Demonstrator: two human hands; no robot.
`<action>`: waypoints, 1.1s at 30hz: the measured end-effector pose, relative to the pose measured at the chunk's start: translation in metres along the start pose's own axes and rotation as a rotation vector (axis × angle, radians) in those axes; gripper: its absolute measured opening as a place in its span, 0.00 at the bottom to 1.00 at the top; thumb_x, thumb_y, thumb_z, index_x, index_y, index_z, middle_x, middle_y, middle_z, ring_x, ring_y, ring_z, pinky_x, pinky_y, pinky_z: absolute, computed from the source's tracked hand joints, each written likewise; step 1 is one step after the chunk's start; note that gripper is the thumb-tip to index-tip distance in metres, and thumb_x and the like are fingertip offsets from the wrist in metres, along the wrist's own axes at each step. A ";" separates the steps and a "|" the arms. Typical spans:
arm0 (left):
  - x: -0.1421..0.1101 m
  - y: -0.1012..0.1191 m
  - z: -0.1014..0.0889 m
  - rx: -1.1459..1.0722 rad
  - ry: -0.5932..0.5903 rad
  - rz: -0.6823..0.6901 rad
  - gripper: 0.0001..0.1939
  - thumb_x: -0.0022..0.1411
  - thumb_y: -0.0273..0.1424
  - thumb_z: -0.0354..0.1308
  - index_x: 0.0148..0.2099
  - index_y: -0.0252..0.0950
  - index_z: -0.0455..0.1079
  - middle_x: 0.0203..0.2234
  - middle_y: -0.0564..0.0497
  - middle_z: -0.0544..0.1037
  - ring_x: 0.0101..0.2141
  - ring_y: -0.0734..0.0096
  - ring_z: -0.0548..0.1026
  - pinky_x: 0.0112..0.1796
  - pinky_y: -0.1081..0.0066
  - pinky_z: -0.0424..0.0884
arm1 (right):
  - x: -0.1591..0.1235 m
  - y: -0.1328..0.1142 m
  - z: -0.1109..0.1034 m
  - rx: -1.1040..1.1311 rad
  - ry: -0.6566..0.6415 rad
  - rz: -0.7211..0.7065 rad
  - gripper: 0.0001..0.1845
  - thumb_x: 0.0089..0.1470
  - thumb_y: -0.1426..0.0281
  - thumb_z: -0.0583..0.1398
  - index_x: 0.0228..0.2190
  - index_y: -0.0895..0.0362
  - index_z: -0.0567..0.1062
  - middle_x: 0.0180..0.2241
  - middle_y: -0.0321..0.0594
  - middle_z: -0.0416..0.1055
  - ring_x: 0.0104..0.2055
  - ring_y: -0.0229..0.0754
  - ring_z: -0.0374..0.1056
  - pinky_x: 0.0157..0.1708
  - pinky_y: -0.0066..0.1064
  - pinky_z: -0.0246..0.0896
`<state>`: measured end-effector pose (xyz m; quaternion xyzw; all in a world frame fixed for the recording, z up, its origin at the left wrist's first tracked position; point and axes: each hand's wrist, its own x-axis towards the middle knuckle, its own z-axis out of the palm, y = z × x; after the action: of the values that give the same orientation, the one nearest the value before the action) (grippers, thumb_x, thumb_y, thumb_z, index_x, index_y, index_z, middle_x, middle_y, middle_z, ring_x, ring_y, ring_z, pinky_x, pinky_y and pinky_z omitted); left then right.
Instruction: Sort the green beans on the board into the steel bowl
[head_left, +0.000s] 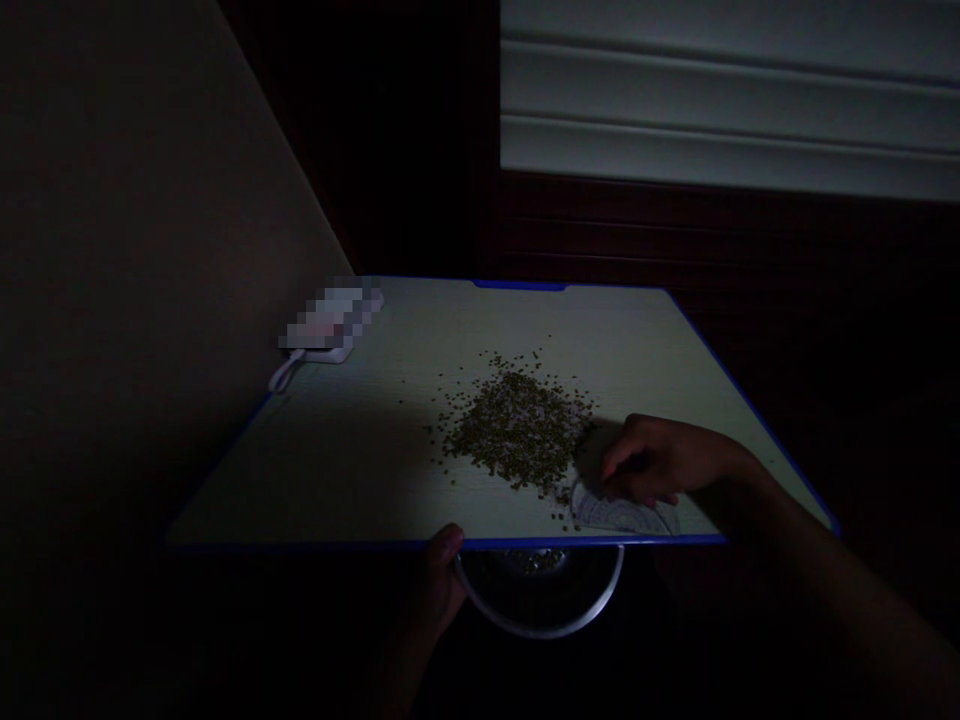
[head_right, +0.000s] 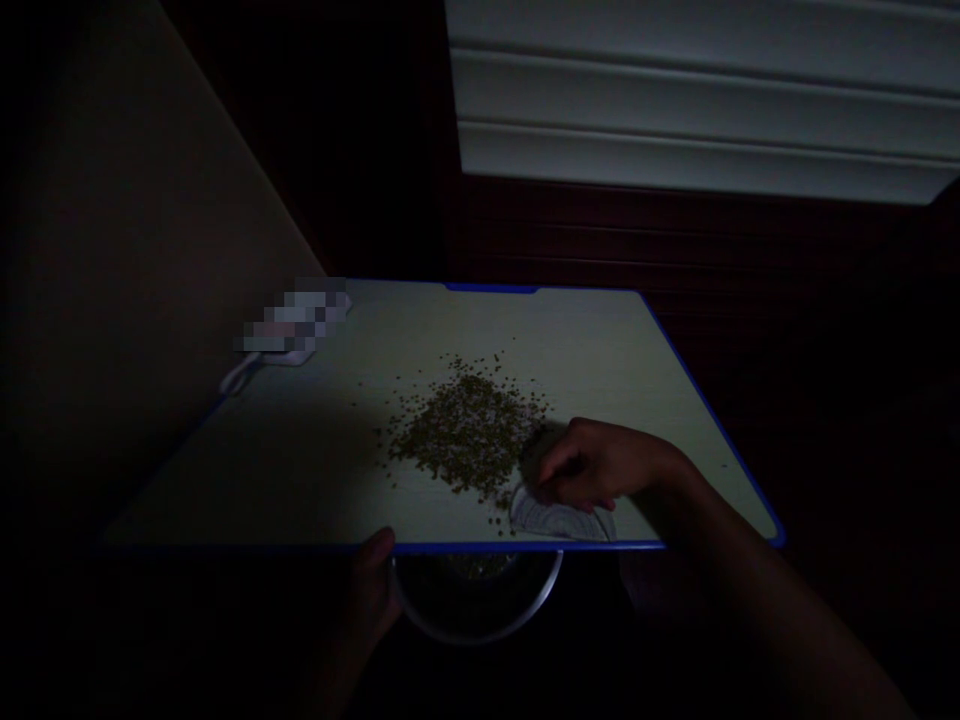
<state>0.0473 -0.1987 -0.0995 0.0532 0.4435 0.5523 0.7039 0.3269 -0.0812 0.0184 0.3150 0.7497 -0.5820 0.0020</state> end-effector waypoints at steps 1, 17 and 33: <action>0.000 0.000 0.000 -0.005 0.006 0.007 0.08 0.38 0.33 0.66 0.17 0.37 0.71 0.18 0.46 0.80 0.39 0.40 0.80 0.43 0.49 0.74 | 0.000 0.000 0.000 0.002 -0.006 -0.006 0.08 0.56 0.72 0.61 0.34 0.65 0.78 0.16 0.32 0.67 0.13 0.27 0.58 0.11 0.16 0.52; 0.001 -0.001 -0.004 -0.050 -0.005 -0.034 0.07 0.40 0.34 0.66 0.20 0.37 0.73 0.22 0.45 0.82 0.43 0.39 0.79 0.48 0.47 0.71 | 0.001 -0.004 0.003 -0.006 -0.039 0.009 0.09 0.55 0.71 0.62 0.34 0.64 0.80 0.16 0.31 0.67 0.12 0.26 0.57 0.10 0.15 0.51; -0.001 0.002 0.000 0.012 -0.007 -0.008 0.09 0.37 0.35 0.67 0.18 0.38 0.71 0.22 0.45 0.83 0.44 0.38 0.78 0.46 0.48 0.73 | 0.003 -0.003 -0.002 0.013 0.049 0.001 0.08 0.54 0.72 0.61 0.33 0.64 0.79 0.15 0.29 0.66 0.13 0.27 0.56 0.10 0.16 0.51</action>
<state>0.0457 -0.1986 -0.0983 0.0577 0.4446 0.5463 0.7075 0.3240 -0.0787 0.0201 0.3294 0.7455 -0.5791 -0.0183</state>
